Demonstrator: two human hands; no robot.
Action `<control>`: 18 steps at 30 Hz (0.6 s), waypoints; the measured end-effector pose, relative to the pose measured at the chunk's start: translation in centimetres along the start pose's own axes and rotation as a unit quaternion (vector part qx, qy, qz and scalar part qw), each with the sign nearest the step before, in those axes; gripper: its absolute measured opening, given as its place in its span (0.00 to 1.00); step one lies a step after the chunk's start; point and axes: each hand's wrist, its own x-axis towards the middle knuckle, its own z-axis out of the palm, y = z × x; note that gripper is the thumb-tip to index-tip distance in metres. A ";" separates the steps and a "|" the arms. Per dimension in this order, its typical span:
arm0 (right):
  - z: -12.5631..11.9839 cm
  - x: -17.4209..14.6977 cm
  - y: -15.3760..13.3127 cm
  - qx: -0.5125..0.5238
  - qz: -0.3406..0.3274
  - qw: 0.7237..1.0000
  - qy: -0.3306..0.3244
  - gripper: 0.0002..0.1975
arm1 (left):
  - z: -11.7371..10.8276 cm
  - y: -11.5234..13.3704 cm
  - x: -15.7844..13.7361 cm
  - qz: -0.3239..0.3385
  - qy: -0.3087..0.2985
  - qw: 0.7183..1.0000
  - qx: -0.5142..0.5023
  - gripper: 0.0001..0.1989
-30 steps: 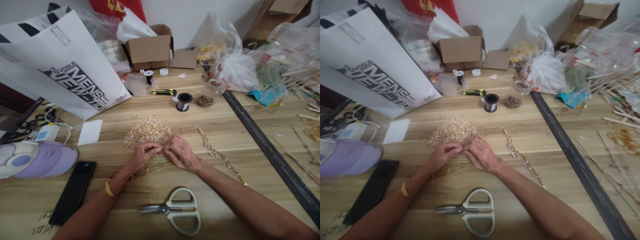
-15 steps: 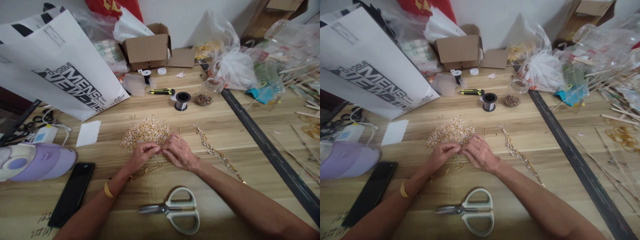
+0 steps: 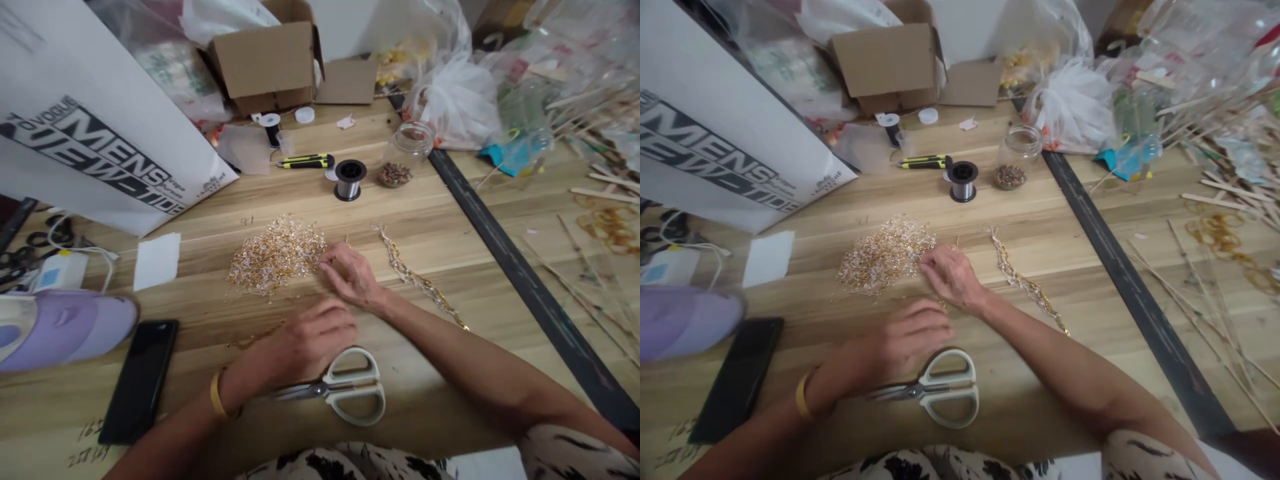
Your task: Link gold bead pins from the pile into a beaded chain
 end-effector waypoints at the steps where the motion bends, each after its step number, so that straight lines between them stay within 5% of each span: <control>1: 0.0 0.0 0.1 0.001 0.007 1.000 0.002 0.04 | 0.4 1.0 0.3 0.040 -0.038 0.998 0.023 0.11; 8: -0.3 0.5 0.6 0.032 0.079 0.996 0.008 0.06 | 6.4 5.6 2.5 0.233 -0.164 0.953 0.106 0.21; 12: -0.5 0.6 0.9 0.044 0.081 0.996 0.001 0.05 | 9.4 5.8 3.3 0.213 -0.198 0.952 0.095 0.22; 18: -0.6 0.7 1.1 0.054 0.101 0.993 -0.022 0.04 | 9.7 6.3 2.8 0.152 -0.210 0.962 0.085 0.27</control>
